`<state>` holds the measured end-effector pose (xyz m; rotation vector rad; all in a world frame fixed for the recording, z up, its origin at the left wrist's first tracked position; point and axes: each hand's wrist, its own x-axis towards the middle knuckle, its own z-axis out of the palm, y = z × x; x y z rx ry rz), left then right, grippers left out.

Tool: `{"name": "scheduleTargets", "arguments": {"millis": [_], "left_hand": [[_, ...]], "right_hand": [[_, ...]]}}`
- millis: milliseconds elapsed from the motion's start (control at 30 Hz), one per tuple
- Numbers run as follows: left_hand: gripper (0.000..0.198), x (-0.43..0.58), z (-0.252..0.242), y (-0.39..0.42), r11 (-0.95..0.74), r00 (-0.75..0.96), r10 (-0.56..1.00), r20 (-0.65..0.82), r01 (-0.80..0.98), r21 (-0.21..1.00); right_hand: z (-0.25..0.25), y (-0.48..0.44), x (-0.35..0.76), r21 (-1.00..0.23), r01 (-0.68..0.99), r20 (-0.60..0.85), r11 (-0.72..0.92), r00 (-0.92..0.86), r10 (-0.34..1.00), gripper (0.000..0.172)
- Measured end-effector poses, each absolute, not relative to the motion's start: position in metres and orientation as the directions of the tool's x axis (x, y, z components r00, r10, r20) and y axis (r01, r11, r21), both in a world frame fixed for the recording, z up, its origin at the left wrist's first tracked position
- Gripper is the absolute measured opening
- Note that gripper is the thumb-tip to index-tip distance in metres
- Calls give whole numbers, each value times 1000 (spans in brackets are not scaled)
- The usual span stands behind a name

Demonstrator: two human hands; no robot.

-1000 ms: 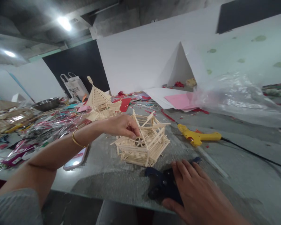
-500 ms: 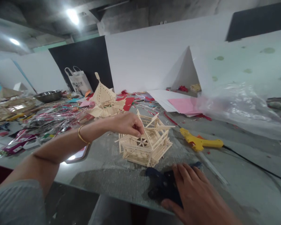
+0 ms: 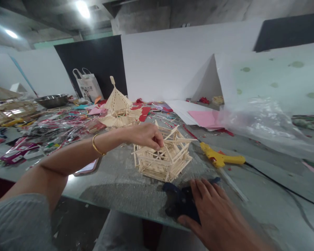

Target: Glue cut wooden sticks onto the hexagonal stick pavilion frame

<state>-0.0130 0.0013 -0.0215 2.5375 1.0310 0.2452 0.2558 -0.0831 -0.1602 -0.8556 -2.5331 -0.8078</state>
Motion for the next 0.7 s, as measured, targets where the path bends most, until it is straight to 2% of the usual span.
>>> {"name": "scheduleTargets", "arguments": {"millis": [167, 433, 700], "left_hand": [[13, -14, -23, 4, -654, 726, 688, 11, 614, 442], [13, -15, -23, 5, -667, 735, 677, 26, 599, 443], [14, -15, -24, 5, -676, 737, 675, 35, 598, 431]], "right_hand": [[-164, -84, 254, 412, 644, 488, 644, -753, 442, 70], [-129, -93, 252, 407, 633, 486, 658, -760, 431, 58], [-106, -75, 299, 267, 788, 471, 554, -608, 639, 56]]}}
